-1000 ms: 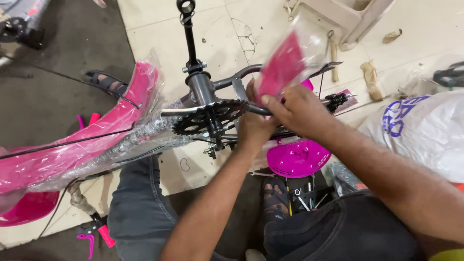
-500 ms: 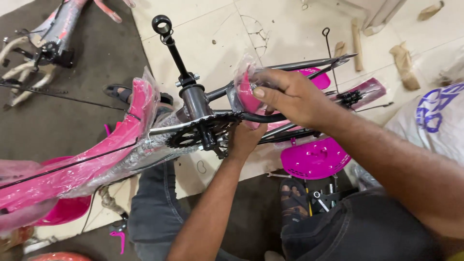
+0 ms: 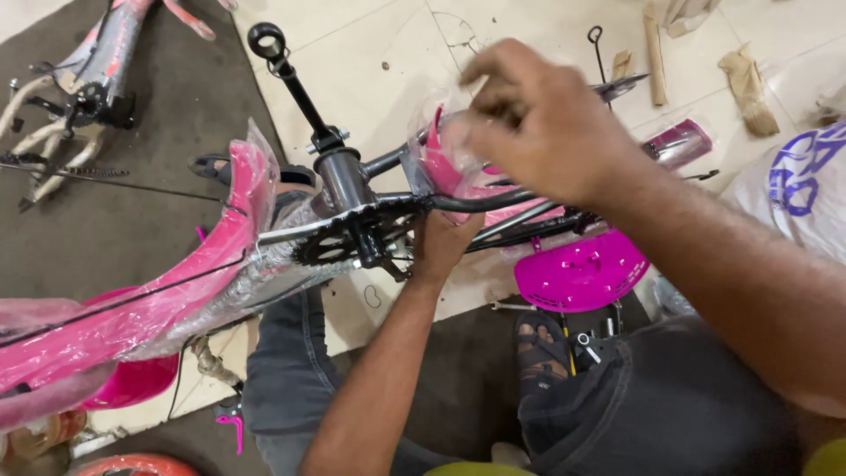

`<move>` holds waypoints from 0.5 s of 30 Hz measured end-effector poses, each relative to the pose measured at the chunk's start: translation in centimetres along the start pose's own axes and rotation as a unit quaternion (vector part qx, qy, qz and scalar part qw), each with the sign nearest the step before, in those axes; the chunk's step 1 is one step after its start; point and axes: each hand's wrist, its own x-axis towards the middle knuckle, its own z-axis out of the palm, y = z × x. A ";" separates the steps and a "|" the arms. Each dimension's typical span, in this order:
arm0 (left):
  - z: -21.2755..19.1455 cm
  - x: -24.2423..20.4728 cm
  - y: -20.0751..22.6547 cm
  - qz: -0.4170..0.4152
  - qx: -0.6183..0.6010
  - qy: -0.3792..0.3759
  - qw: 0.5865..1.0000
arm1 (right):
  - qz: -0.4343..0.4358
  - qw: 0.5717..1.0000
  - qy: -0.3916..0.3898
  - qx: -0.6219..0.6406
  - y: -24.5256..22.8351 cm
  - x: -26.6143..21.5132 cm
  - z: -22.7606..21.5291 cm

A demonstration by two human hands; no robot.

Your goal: The person sits on the floor assembling a pink bicycle, attaching and tightening the brake cable and caliper at the frame using a wrench, then using a screwdriver on a front fitting, and finally fitting a pink plastic fender onto the frame.

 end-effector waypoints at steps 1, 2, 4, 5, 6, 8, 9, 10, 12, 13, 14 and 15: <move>0.1 0.2 -0.3 0.024 -0.003 0.019 1.000 | -0.003 0.998 -0.010 -0.060 -0.8 0.1 0.4; 0.3 0.3 -0.6 0.049 -0.005 0.037 0.998 | -0.006 0.992 -0.020 -0.121 -1.6 0.1 0.8; 0.2 0.4 -0.7 0.029 0.006 0.022 0.999 | -0.037 0.985 -0.014 -0.169 -1.3 0.1 2.0; 0.2 0.4 -0.7 0.008 0.017 0.010 1.000 | -0.070 0.974 -0.010 -0.216 -1.1 0.0 2.7; 0.0 0.4 -0.8 0.008 0.018 0.008 1.000 | -0.068 0.974 -0.009 -0.216 -0.7 0.0 2.8; -0.7 0.4 -0.9 0.005 0.030 -0.025 0.999 | -0.117 0.969 0.025 -0.216 0.0 0.1 3.4; -0.7 0.4 -1.6 0.003 0.030 -0.023 0.999 | -0.118 0.969 0.024 -0.215 -0.1 0.2 3.2; -0.9 0.4 -2.4 0.037 0.033 -0.021 0.999 | -0.118 0.971 0.015 -0.209 -0.1 0.4 3.1; -1.0 0.2 -3.0 0.068 0.035 -0.015 0.997 | -0.120 0.972 0.002 -0.203 -0.3 0.6 2.9; -1.0 0.0 -2.9 0.063 0.054 -0.016 0.996 | -0.114 0.973 -0.006 -0.203 -0.4 0.6 2.9; -1.0 -0.1 -2.9 0.059 0.072 -0.016 0.996 | -0.107 0.973 -0.013 -0.203 -0.5 0.6 2.8; -1.0 -0.1 -2.8 0.055 0.071 -0.013 0.996 | -0.109 0.973 -0.018 -0.202 -0.6 0.6 3.0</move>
